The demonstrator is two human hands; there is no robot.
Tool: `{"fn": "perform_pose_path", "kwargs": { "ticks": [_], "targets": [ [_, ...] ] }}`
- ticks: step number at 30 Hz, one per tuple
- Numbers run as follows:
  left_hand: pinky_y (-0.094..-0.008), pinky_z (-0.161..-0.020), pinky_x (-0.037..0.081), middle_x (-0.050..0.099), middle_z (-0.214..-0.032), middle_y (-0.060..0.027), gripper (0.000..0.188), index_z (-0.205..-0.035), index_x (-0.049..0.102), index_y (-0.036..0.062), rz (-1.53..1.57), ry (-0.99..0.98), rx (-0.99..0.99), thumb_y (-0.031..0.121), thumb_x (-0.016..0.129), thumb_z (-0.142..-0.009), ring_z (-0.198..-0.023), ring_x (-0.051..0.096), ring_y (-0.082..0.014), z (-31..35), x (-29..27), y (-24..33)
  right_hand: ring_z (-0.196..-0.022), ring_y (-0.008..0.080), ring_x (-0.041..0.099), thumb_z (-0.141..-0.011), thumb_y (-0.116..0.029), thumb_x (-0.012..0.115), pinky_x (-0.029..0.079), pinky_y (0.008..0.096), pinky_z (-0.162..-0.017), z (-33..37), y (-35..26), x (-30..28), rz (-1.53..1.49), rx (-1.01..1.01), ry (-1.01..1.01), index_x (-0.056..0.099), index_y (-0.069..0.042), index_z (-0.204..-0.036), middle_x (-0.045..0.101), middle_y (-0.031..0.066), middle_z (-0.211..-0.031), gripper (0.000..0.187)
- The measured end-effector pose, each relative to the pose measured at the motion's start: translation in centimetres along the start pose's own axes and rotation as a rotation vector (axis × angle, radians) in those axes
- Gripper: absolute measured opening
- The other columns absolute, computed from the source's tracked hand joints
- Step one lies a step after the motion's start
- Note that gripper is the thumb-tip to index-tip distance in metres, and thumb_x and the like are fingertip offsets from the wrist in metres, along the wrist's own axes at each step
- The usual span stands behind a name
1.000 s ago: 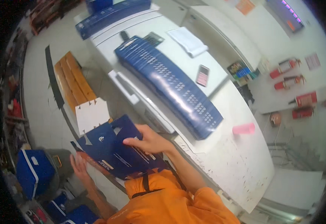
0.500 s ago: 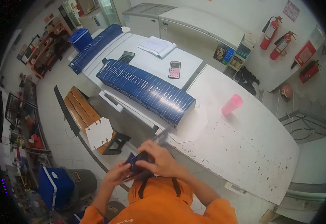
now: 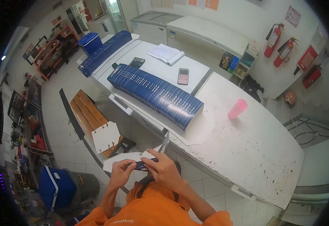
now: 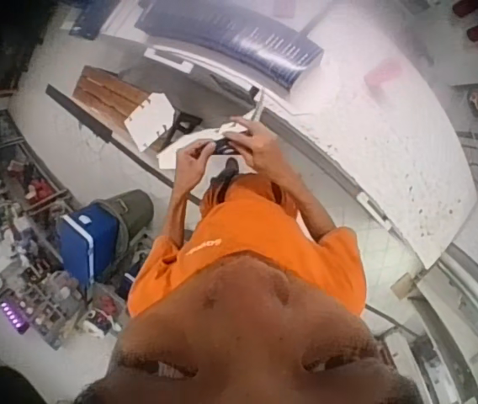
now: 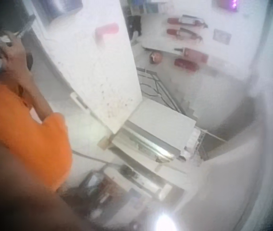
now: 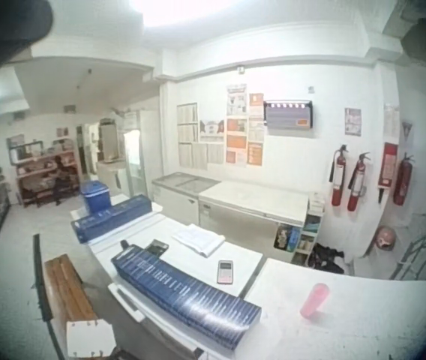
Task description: The person assembles cardboard food boxes by hand, folding the flaps and edges to create the box shape and stacking them on a counter.
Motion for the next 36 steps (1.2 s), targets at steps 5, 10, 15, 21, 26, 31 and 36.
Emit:
{"fn": "perform_pose_path", "kwargs": {
  "ticks": [5, 10, 15, 21, 26, 31, 36],
  "targets": [
    [-0.0286, -0.068, 0.056, 0.075, -0.086, -0.0099, 0.008, -0.096, 0.074, -0.0017, -0.321, -0.069, 0.452, 0.004, 0.073, -0.091, -0.073, 0.071, -0.0166, 2.8, -5.6, -0.2, -0.118, 0.0309, 0.06, -0.094, -0.012, 0.067, 0.055, 0.0375, -0.093, 0.1, -1.9, 3.9, -0.27, 0.423, 0.314, 0.042, -0.009, -0.152, 0.046, 0.0178, -0.148, 0.063],
    [-0.0389, -0.091, 0.057, 0.076, -0.096, -0.0094, 0.014, -0.099, 0.076, 0.0024, -0.31, -0.271, 0.755, 0.011, 0.077, -0.087, -0.094, 0.074, -0.026, 5.3, -9.0, -5.1, -0.121, 0.0232, 0.058, -0.091, -0.008, 0.066, 0.051, 0.0362, -0.099, 1.0, -0.9, 7.0, -0.872, 0.821, 0.43, 0.037, -0.003, -0.152, 0.053, 0.0185, -0.141, 0.068],
    [-0.0509, -0.109, 0.045, 0.06, -0.138, -0.0161, 0.05, -0.146, 0.047, 0.0059, 1.583, -0.532, -0.107, 0.031, 0.057, -0.104, -0.134, 0.053, -0.0311, 4.7, -11.6, -4.8, -0.123, 0.03, 0.061, -0.087, 0.014, 0.05, 0.047, 0.0372, -0.106, 0.9, -7.0, 13.0, -0.24, 0.126, -0.03, 0.061, 0.0, -0.131, 0.064, 0.0177, -0.13, 0.047],
    [-0.037, -0.086, 0.058, 0.066, -0.126, -0.0109, 0.032, -0.134, 0.056, 0.0071, 1.021, -0.115, -0.233, 0.017, 0.055, -0.104, -0.107, 0.067, -0.0221, 5.6, -14.5, -5.7, -0.122, 0.034, 0.064, -0.094, 0.01, 0.057, 0.05, 0.0373, -0.103, 2.2, -10.6, 18.0, -0.009, 0.029, 0.319, 0.058, 0.003, -0.135, 0.064, 0.0229, -0.133, 0.042],
    [-0.038, -0.084, 0.058, 0.068, -0.12, -0.0068, 0.034, -0.135, 0.054, 0.0082, 1.059, -0.033, -0.279, 0.02, 0.057, -0.103, -0.105, 0.068, -0.021, 6.0, -15.2, -3.2, -0.116, 0.0478, 0.064, -0.091, -0.005, 0.069, 0.057, 0.0487, -0.095, 1.9, -10.3, 19.9, 0.053, -0.395, 0.359, 0.061, 0.0, -0.125, 0.067, 0.022, -0.125, 0.035],
    [-0.0376, -0.086, 0.059, 0.069, -0.119, -0.0071, 0.031, -0.132, 0.057, 0.007, 1.061, -0.083, -0.2, 0.022, 0.056, -0.105, -0.105, 0.069, -0.0192, 7.0, -17.1, -1.8, -0.115, 0.0488, 0.065, -0.085, -0.01, 0.073, 0.059, 0.0506, -0.092, 1.7, -10.7, 20.7, 0.223, -0.423, 0.094, 0.061, -0.003, -0.126, 0.069, 0.0188, -0.122, 0.044],
    [-0.0381, -0.087, 0.06, 0.072, -0.112, -0.008, 0.019, -0.117, 0.065, 0.0046, 1.044, -0.038, -0.236, 0.017, 0.058, -0.105, -0.1, 0.072, -0.0202, 6.9, -14.4, -4.4, -0.113, 0.0471, 0.066, -0.1, -0.008, 0.056, 0.055, 0.0499, -0.096, 2.3, -11.0, 22.3, -0.38, -0.048, 0.608, 0.065, 0.0, -0.112, 0.069, 0.0259, -0.117, 0.017]
  ]
}}
Point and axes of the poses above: each hand's wrist, its own z-axis away from the middle knuckle, its own x-axis out of the palm, y = z × x, the point moved 1 cm from there along -z, towards the middle knuckle
